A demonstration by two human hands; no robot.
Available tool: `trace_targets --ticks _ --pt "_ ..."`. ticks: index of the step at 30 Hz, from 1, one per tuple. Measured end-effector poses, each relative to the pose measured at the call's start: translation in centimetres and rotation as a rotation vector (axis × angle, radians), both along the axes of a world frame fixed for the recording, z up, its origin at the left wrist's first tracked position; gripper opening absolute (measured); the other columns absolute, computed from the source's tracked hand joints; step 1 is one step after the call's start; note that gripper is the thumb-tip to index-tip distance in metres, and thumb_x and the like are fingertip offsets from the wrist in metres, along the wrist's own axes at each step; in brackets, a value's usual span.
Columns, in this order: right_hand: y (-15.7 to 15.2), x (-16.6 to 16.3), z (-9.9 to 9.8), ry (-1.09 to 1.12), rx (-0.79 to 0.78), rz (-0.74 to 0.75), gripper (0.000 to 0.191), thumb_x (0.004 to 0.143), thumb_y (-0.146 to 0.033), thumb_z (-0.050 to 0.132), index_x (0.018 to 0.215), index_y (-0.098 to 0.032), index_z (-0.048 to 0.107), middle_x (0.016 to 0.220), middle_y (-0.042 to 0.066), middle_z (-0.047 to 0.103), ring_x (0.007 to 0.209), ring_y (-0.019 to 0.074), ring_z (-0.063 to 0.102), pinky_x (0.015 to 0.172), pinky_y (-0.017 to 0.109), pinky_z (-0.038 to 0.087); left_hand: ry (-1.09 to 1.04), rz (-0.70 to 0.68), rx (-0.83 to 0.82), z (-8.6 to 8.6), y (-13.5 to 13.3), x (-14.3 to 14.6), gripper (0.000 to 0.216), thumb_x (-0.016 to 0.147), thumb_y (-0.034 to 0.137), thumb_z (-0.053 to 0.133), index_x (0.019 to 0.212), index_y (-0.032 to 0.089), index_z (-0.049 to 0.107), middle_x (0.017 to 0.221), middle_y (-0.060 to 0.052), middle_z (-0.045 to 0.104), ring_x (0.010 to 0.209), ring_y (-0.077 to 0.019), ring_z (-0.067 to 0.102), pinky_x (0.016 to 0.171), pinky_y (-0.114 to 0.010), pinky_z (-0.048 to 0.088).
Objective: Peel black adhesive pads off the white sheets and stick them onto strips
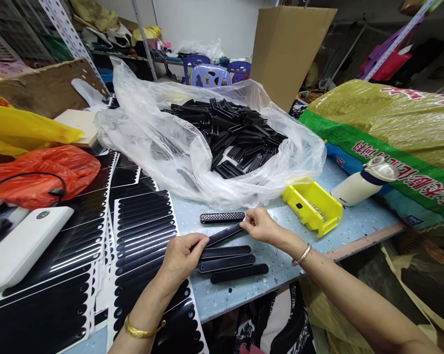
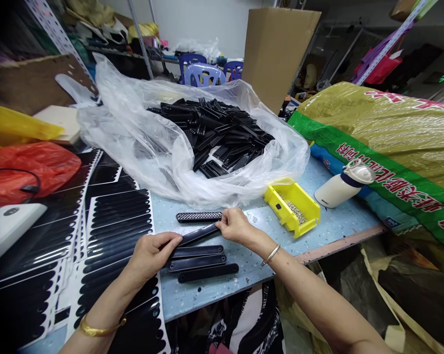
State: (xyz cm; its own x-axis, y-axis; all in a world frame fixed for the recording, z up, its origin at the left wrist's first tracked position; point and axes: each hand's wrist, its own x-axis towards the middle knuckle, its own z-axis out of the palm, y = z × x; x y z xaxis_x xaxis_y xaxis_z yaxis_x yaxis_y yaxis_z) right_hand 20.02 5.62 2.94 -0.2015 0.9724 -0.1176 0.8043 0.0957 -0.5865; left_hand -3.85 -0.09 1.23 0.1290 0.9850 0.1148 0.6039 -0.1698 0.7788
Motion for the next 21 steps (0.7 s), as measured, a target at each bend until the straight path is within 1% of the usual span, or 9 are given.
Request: trace_targets --ticks 2,4,6,7,9,12,14,18,21 --pt "0.3 0.3 0.0 -0.026 0.017 -0.008 0.027 0.073 -0.021 0.069 0.052 -0.017 0.052 0.048 -0.003 0.05 0.047 0.0089 0.041 0.047 0.023 0.025 0.001 -0.006 0.01 0.0 0.0 0.0 0.024 0.083 0.031 0.055 0.075 0.024 0.077 0.074 0.002 0.077 0.069 -0.0171 0.071 0.062 -0.022 0.048" --pt "0.8 0.6 0.1 -0.035 0.037 -0.037 0.033 0.068 -0.027 0.075 0.05 -0.017 0.049 0.046 -0.004 0.048 0.047 0.0087 0.04 0.046 0.023 0.025 0.0 -0.015 0.019 -0.1 0.0 0.0 0.024 0.084 0.031 0.055 0.075 0.024 0.077 0.074 0.002 0.077 0.069 -0.0168 0.071 0.062 -0.022 0.048" --pt "1.1 0.9 0.1 0.02 0.048 -0.055 0.034 0.061 -0.03 0.08 0.051 -0.017 0.051 0.046 -0.005 0.047 0.047 0.0084 0.04 0.045 0.022 0.025 -0.001 -0.023 0.023 -0.2 0.1 0.0 0.024 0.084 0.03 0.055 0.075 0.024 0.076 0.074 0.002 0.077 0.069 -0.0165 0.071 0.062 -0.022 0.048" --pt "1.2 1.1 0.0 0.08 0.038 -0.047 0.032 0.06 -0.03 0.08 0.053 -0.017 0.053 0.046 -0.005 0.047 0.047 0.0081 0.041 0.044 0.022 0.026 -0.002 -0.025 0.024 -0.2 0.1 0.0 0.024 0.084 0.03 0.056 0.075 0.024 0.076 0.075 0.002 0.077 0.069 -0.0164 0.071 0.062 -0.022 0.048" --pt "1.1 1.3 -0.2 0.252 -0.044 -0.034 0.026 0.066 -0.032 0.075 0.057 -0.016 0.056 0.047 -0.005 0.05 0.044 0.008 0.045 0.042 0.02 0.029 -0.006 -0.022 0.032 -0.3 0.1 -0.1 0.024 0.085 0.03 0.056 0.075 0.023 0.076 0.076 0.002 0.077 0.071 -0.0167 0.071 0.063 -0.022 0.049" --pt "0.6 1.7 -0.6 0.531 -0.235 -0.077 0.031 0.076 -0.042 0.063 0.061 -0.016 0.057 0.053 0.0 0.059 0.043 0.01 0.055 0.038 0.019 0.035 -0.013 -0.02 0.047 -0.4 0.1 -0.1 0.024 0.085 0.031 0.056 0.075 0.023 0.076 0.079 0.001 0.078 0.074 -0.0173 0.072 0.066 -0.022 0.05" --pt "0.2 2.0 -0.7 0.654 -0.301 -0.116 0.032 0.076 -0.046 0.063 0.067 -0.015 0.06 0.059 0.002 0.064 0.045 0.011 0.059 0.036 0.018 0.038 -0.017 -0.024 0.053 -0.5 0.1 -0.1 0.024 0.085 0.032 0.056 0.075 0.023 0.076 0.08 0.001 0.078 0.074 -0.0174 0.072 0.067 -0.023 0.051" --pt "-0.3 1.9 -0.9 0.73 -0.324 -0.101 0.03 0.067 -0.038 0.072 0.083 -0.014 0.064 0.062 0.001 0.065 0.046 0.0108 0.06 0.036 0.018 0.043 -0.018 -0.007 0.065 -0.6 0.1 -0.1 0.023 0.084 0.032 0.058 0.076 0.023 0.076 0.079 0.001 0.078 0.074 -0.0183 0.072 0.066 -0.023 0.052" --pt "-0.3 1.4 -1.0 0.704 -0.325 -0.076 0.028 0.069 -0.039 0.068 0.081 -0.014 0.064 0.059 -0.001 0.062 0.043 0.0101 0.057 0.033 0.017 0.04 -0.016 -0.005 0.065 -0.5 0.1 -0.1 0.022 0.084 0.033 0.058 0.077 0.023 0.077 0.08 0.001 0.078 0.074 -0.0185 0.072 0.067 -0.024 0.052"
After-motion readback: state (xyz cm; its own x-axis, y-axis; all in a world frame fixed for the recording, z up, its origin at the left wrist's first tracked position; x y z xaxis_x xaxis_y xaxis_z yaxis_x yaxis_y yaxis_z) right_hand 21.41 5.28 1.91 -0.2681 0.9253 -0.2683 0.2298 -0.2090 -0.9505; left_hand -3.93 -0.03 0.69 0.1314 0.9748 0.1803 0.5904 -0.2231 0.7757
